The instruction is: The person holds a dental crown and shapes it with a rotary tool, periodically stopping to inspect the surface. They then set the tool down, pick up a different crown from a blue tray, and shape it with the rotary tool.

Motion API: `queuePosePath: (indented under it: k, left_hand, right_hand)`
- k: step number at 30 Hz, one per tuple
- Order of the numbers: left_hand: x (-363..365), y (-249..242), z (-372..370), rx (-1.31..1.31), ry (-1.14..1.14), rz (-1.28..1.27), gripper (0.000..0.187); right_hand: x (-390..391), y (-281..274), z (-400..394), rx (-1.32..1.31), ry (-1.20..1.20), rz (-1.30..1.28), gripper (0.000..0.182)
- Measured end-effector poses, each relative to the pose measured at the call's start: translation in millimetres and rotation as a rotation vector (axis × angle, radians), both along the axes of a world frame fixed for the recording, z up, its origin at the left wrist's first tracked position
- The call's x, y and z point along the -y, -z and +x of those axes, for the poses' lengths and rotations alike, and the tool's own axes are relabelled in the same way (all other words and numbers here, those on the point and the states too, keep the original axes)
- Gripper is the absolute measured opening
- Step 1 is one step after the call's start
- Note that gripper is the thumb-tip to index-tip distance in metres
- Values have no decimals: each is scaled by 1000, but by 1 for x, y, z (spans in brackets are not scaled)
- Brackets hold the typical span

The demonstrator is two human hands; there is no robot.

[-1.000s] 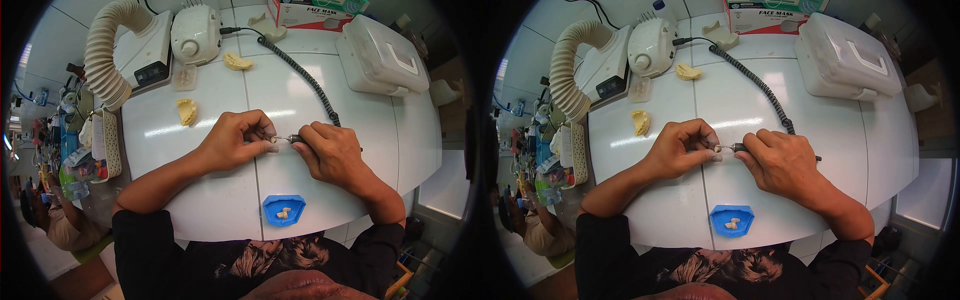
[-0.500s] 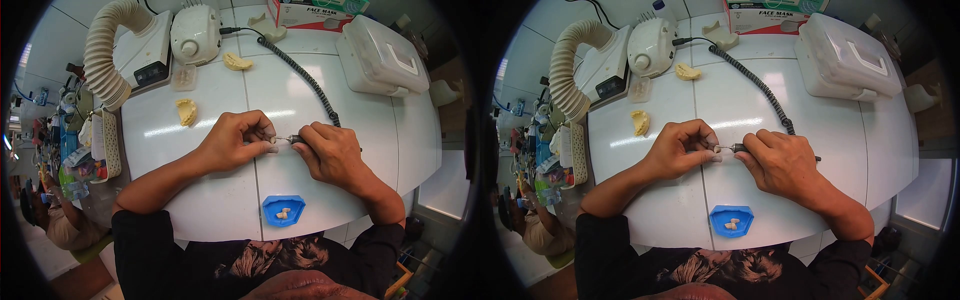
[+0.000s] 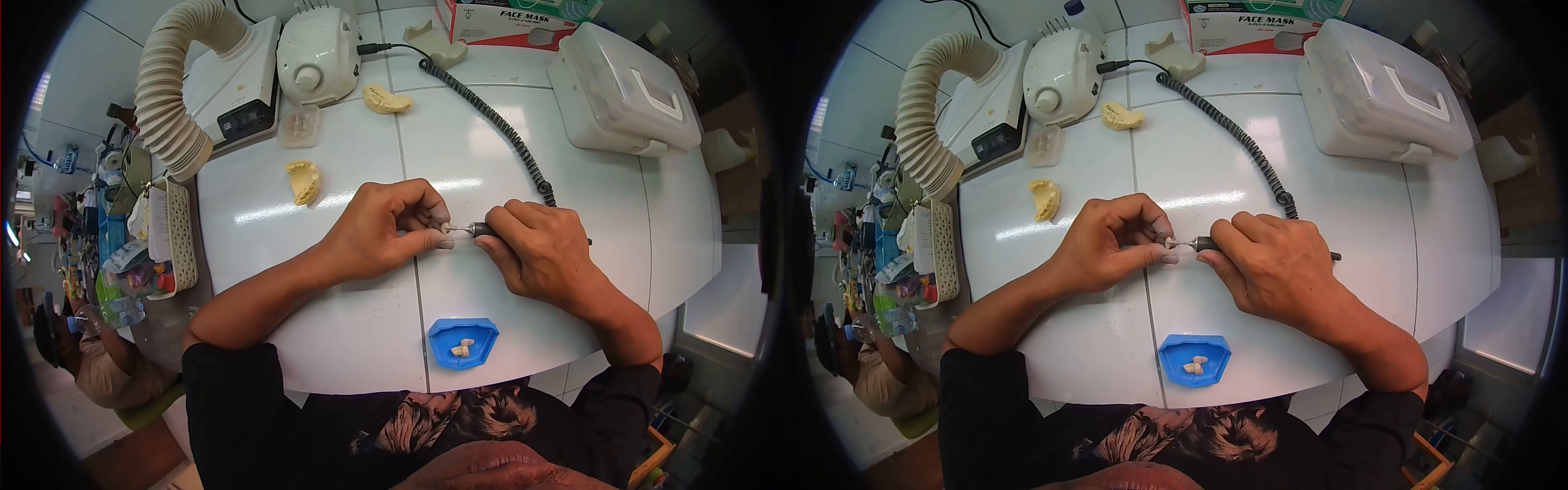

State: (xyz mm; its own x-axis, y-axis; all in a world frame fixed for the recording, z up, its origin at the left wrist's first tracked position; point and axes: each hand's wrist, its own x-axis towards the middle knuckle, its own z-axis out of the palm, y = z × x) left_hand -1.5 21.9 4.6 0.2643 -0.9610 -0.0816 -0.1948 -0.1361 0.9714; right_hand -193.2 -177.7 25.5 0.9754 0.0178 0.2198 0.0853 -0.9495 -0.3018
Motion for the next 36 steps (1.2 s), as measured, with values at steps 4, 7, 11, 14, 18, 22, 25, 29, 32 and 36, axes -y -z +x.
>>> queuePosePath:
  k: [4,7,11,14,18,22,25,29,32,36]
  left_hand:
    - [0,0,0,-9,-2,-3,21]
    - [0,1,0,-19,-3,-8,20]
    - [0,1,-1,-22,-5,-18,20]
    - [0,1,0,1,2,-15,19]
    - [0,2,-1,-7,-2,-16,19]
    - [0,0,-1,-18,-3,-4,19]
    - [0,0,-1,-12,-2,-4,19]
    - [0,2,0,-2,-2,-13,19]
    - [0,2,-1,5,-4,-17,19]
    - [0,1,-1,-5,-4,-25,19]
  right_hand:
    - [0,0,0,-6,7,4,25]
    - [1,-1,0,-15,6,5,25]
    - [2,-2,0,-25,2,4,24]
    - [2,-2,0,-20,-4,10,24]
    - [2,-2,0,-23,-3,1,24]
    - [1,-2,0,-18,-6,3,25]
    - [2,-2,0,-19,-7,0,25]
    - [2,0,0,-7,4,6,25]
    - [2,-1,0,-14,5,4,25]
    - [2,-1,0,-17,4,1,25]
